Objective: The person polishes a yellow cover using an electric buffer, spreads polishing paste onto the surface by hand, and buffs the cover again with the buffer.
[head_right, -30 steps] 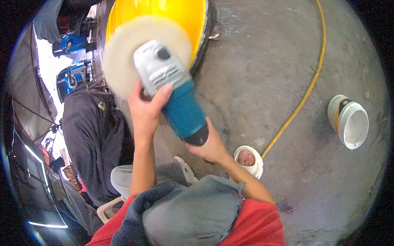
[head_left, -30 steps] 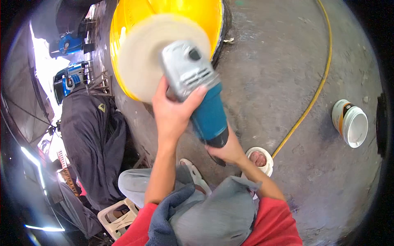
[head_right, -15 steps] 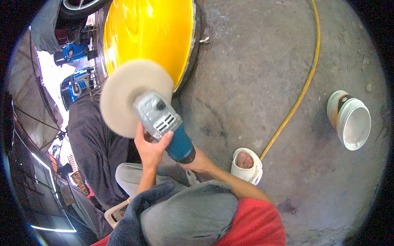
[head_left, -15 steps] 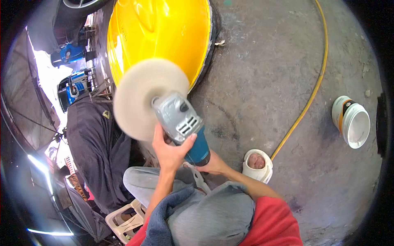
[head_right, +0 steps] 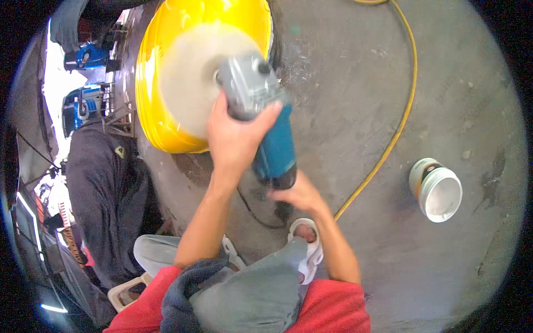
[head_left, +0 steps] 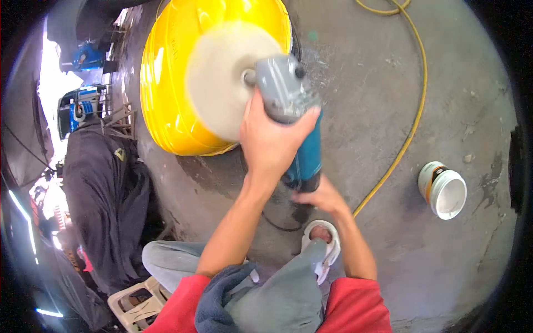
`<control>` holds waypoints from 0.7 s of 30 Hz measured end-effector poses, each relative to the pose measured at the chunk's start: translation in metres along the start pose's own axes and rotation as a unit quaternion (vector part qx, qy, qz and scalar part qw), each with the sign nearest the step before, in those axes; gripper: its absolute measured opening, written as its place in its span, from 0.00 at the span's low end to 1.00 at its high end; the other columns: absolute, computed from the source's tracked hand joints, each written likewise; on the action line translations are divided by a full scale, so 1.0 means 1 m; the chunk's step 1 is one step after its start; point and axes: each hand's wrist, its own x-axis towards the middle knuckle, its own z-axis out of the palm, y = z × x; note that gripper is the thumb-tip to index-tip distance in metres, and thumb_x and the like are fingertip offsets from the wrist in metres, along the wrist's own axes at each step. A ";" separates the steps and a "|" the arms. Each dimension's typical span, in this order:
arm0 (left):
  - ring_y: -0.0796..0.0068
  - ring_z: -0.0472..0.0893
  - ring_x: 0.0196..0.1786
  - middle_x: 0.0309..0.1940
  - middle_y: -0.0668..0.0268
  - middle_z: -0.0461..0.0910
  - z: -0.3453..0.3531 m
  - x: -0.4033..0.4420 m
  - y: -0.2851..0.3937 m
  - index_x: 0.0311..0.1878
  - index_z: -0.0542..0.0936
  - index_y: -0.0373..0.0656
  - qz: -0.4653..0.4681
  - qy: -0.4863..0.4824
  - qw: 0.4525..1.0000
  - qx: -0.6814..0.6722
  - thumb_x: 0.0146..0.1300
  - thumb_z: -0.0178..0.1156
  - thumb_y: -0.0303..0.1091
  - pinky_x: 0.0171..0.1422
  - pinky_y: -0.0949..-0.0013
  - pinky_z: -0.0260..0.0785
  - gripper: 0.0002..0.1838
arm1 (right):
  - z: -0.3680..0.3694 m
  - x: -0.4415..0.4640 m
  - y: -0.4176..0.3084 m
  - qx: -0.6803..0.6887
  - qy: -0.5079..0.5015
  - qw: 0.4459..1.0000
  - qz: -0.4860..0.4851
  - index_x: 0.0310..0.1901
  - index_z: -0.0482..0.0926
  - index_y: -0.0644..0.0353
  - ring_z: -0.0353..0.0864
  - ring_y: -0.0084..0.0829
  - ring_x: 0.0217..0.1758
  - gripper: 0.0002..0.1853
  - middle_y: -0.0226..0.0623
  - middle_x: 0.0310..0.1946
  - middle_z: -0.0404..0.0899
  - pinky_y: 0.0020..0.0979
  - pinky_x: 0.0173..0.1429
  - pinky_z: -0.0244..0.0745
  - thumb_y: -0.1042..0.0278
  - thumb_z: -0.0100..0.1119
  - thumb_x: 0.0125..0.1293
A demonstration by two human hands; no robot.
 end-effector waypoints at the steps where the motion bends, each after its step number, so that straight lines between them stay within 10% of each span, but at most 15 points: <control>1: 0.56 0.82 0.48 0.43 0.52 0.81 0.003 0.012 0.008 0.54 0.77 0.34 -0.017 0.003 0.998 -0.065 0.41 0.77 0.45 0.54 0.59 0.73 0.37 | -0.017 0.001 -0.017 -0.039 0.000 0.999 0.013 0.47 0.77 0.62 0.77 0.26 0.45 0.24 0.32 0.40 0.80 0.31 0.53 0.72 0.70 0.72 0.45; 5: 0.72 0.82 0.42 0.40 0.58 0.85 -0.009 0.027 0.028 0.49 0.79 0.33 -0.068 0.022 0.990 -0.122 0.50 0.74 0.42 0.49 0.67 0.74 0.27 | -0.019 -0.019 -0.085 -0.129 0.023 0.986 0.108 0.50 0.75 0.65 0.79 0.27 0.44 0.27 0.36 0.42 0.80 0.30 0.52 0.74 0.70 0.70 0.45; 10: 0.74 0.80 0.45 0.43 0.60 0.83 -0.051 -0.028 -0.006 0.49 0.78 0.30 -0.111 0.034 0.971 -0.210 0.56 0.71 0.36 0.52 0.70 0.72 0.23 | 0.024 -0.052 -0.052 -0.231 0.048 0.971 -0.024 0.55 0.74 0.65 0.77 0.33 0.51 0.33 0.38 0.47 0.80 0.35 0.58 0.71 0.67 0.72 0.43; 21: 0.80 0.77 0.47 0.47 0.64 0.79 -0.084 -0.092 -0.050 0.56 0.73 0.33 -0.202 0.121 0.868 -0.438 0.60 0.66 0.31 0.55 0.75 0.69 0.22 | 0.063 -0.091 -0.075 -0.397 0.078 0.914 0.026 0.66 0.60 0.64 0.80 0.56 0.53 0.47 0.60 0.48 0.78 0.43 0.57 0.73 0.64 0.72 0.42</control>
